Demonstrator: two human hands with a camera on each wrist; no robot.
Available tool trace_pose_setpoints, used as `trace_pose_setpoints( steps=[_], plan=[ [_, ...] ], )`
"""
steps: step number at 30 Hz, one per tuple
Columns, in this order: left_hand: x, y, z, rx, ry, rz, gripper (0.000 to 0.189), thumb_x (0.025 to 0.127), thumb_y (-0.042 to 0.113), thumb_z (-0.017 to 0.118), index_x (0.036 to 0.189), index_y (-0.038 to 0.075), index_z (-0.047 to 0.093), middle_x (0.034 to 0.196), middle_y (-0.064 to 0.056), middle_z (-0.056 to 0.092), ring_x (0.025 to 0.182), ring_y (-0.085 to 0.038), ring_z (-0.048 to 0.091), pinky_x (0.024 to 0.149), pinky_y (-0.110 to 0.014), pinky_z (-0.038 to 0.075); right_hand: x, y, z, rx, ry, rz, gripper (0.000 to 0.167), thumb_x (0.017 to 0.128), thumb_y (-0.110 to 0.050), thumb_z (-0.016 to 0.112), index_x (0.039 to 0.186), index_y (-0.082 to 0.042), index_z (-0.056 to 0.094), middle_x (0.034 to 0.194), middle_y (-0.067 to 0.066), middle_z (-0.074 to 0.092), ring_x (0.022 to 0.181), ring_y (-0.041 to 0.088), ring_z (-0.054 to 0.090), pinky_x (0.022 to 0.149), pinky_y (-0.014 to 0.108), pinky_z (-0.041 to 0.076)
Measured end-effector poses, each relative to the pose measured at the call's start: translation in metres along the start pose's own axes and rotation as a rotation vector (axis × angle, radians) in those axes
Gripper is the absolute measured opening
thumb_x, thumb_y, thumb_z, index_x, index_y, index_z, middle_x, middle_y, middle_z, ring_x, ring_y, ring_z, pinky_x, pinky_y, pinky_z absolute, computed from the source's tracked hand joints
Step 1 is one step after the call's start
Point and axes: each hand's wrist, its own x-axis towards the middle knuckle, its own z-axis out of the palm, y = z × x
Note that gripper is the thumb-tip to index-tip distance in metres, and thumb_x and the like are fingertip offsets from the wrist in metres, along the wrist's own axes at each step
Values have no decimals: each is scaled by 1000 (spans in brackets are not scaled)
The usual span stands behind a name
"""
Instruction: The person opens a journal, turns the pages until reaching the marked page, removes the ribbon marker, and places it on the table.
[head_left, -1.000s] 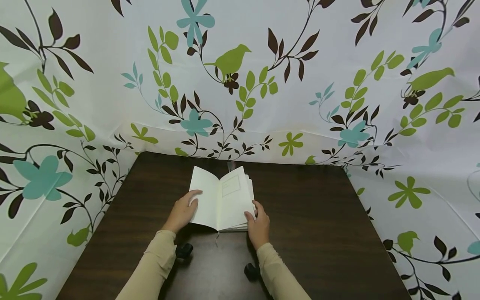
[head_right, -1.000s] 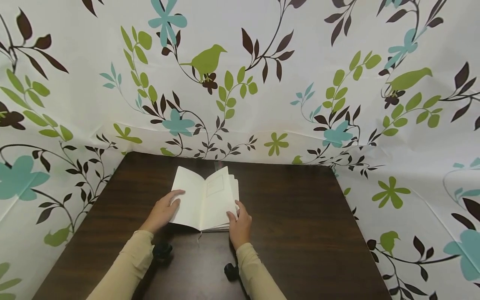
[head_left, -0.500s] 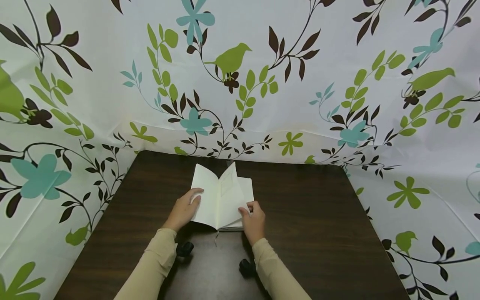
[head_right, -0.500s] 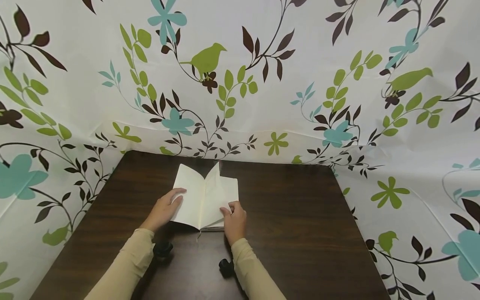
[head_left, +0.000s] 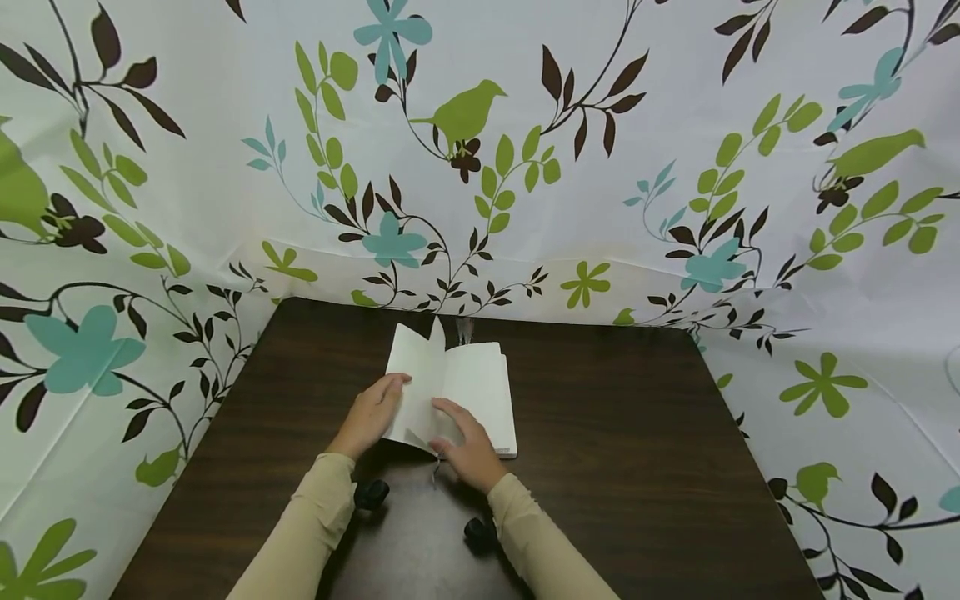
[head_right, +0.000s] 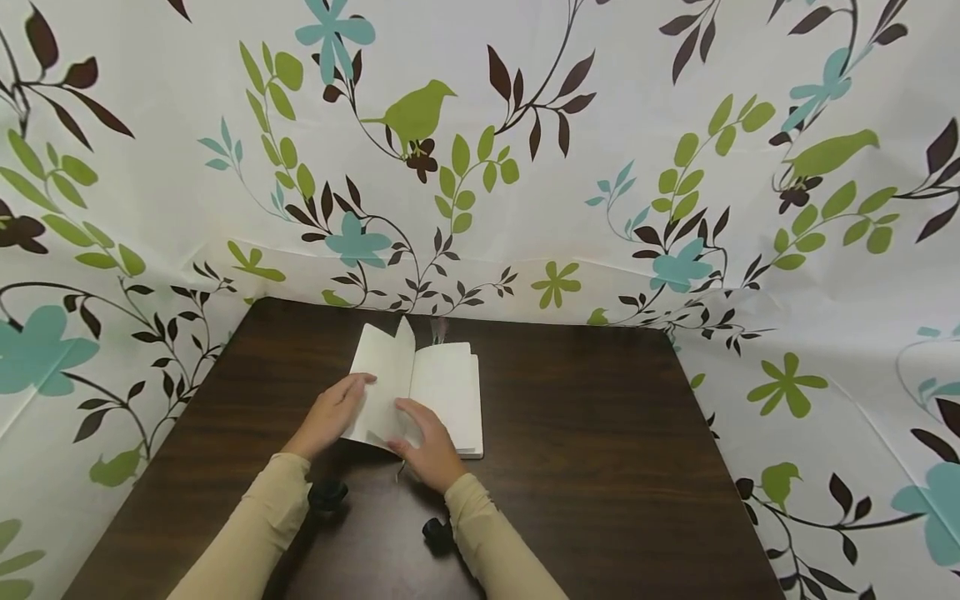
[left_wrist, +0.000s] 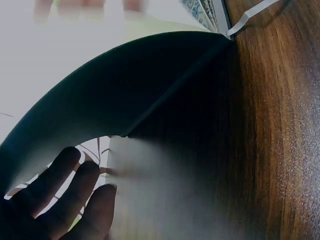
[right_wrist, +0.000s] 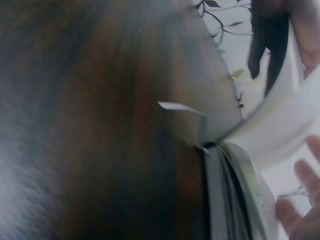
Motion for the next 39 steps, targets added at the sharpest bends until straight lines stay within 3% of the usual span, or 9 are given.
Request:
trace_pose_setpoints(
  steps=[3,8,12,17,19,25,29,35,39],
  plan=[
    [0,2,-2,-34,-8,-19,54,111,43,32,139,5,58,141,-20,58,125,-38,55,104,-56,40,-1,2,5,-133,-107,-77,52,100,-26,66,148,-12,52,158,9,42,146,28,38,112,54,37],
    [3,-1,-8,-9,-38,-14,50,108,37,47,141,0,55,137,-24,60,115,-36,61,98,-54,47,-5,7,8,-312,-167,-133,48,100,-24,66,147,-15,55,160,6,40,147,30,35,110,60,35],
    [4,-5,-15,48,-51,10,47,105,22,56,145,-2,49,135,-29,59,102,-37,66,87,-53,52,-8,9,6,-383,-212,-112,48,102,-27,63,149,-19,54,162,1,37,149,31,33,111,62,32],
    [2,-10,-20,83,-80,7,63,104,16,55,160,8,26,149,-33,44,112,-44,61,92,-58,48,-15,15,0,-428,-245,-25,48,103,-28,62,150,-22,52,162,0,37,151,27,29,114,60,28],
    [1,-12,-20,94,-93,8,65,105,15,55,162,13,24,153,-32,39,120,-46,58,96,-59,45,-17,20,-4,-452,-250,22,46,103,-28,61,148,-21,54,162,1,37,152,25,28,116,57,26],
    [-1,-18,-19,130,-83,69,42,105,13,56,147,10,53,148,-25,50,128,-43,54,101,-60,43,-19,42,-34,-428,-153,52,38,101,-18,64,138,-8,63,154,12,48,145,31,39,112,59,33],
    [-2,-22,-18,139,-67,78,41,105,20,57,145,11,55,147,-25,52,128,-44,54,102,-60,43,-22,55,-57,-415,-102,104,40,99,-15,67,137,-5,62,153,15,49,144,35,39,109,64,33],
    [-5,-26,-18,138,-118,56,67,91,30,77,150,12,49,154,-23,44,139,-47,42,106,-64,38,-28,69,-72,-359,-191,169,53,96,-20,72,144,-4,55,161,15,36,151,34,26,115,62,28],
    [-5,-27,-17,128,-134,57,72,89,33,79,151,12,47,155,-22,43,141,-46,40,108,-63,37,-27,72,-83,-282,-267,209,64,92,-17,75,150,-6,49,166,15,25,153,35,20,116,59,27]
  ],
)
